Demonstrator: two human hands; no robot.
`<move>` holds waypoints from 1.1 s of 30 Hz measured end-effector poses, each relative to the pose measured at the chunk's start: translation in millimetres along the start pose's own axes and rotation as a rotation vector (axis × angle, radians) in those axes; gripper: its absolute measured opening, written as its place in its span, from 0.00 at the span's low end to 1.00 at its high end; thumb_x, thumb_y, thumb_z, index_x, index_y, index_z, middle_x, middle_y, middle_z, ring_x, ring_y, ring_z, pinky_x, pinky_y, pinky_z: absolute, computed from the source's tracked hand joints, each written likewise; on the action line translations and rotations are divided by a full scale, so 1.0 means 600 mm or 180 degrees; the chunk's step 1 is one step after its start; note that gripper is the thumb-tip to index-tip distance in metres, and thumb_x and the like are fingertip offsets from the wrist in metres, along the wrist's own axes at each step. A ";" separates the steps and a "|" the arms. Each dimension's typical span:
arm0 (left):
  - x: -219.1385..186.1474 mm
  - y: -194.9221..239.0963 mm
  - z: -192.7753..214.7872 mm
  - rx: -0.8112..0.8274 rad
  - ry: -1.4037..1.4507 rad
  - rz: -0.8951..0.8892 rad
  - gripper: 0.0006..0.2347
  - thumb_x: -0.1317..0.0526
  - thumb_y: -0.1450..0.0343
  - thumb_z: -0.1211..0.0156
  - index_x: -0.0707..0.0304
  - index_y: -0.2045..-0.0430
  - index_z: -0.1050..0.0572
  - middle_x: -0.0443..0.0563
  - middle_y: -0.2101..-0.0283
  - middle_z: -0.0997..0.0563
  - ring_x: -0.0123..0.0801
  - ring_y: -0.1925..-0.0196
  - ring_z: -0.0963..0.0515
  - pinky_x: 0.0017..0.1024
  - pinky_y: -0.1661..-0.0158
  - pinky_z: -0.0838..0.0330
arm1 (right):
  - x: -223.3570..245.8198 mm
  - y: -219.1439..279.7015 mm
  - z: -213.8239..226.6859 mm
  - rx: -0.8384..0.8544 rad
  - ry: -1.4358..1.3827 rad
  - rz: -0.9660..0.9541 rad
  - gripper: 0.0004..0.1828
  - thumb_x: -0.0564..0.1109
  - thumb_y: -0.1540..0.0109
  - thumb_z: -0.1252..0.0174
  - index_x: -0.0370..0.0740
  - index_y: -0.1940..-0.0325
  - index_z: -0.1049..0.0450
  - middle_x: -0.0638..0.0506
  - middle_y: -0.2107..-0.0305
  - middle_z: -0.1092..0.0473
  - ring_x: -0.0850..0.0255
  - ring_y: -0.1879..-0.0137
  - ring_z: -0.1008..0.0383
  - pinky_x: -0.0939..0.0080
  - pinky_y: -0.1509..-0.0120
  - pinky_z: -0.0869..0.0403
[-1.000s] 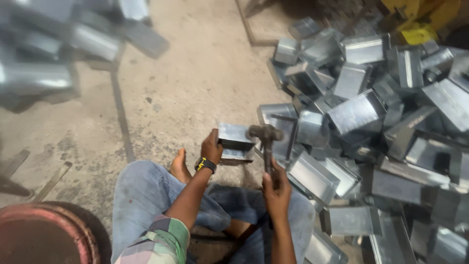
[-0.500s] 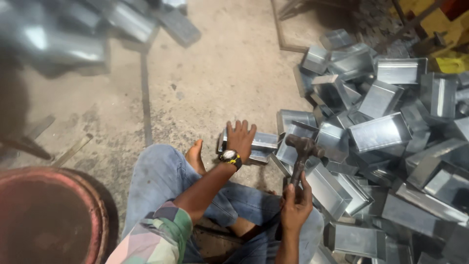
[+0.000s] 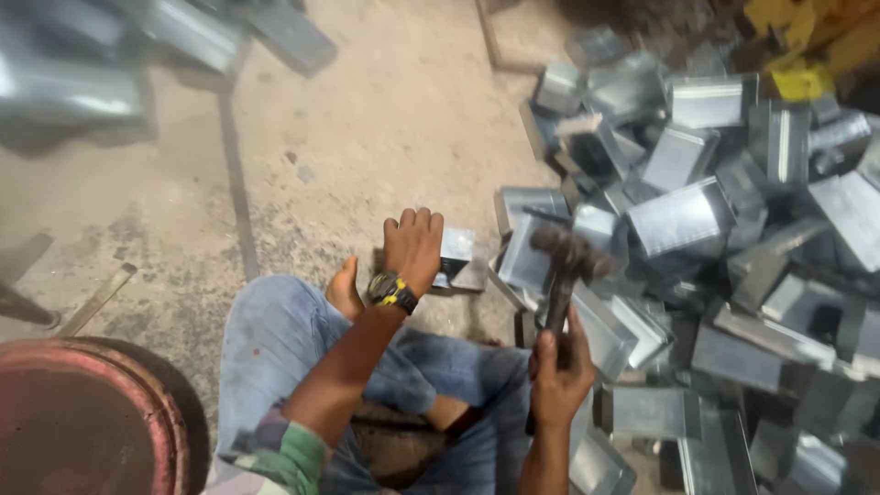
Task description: The person uses a hammer to shape metal boxes, striking the edges and seams of small rectangular containers while sitting among a large pile of similar metal parts.
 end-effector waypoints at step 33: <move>-0.014 -0.005 -0.016 0.0085 0.0149 -0.0242 0.09 0.64 0.38 0.42 0.59 0.66 0.26 0.53 0.63 0.24 0.45 0.56 0.26 0.47 0.48 0.37 | 0.092 -0.007 -0.028 -0.0125 -0.0446 0.1020 0.27 0.36 0.29 0.46 0.39 0.25 0.39 0.51 0.71 0.29 0.72 0.73 0.34 0.72 0.73 0.36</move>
Point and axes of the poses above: each hand's wrist, its own y-axis away from the middle knuckle, its own z-axis out of the back of the hand, x = y × z, the point moved 9 cm from there along -y, towards the middle knuckle
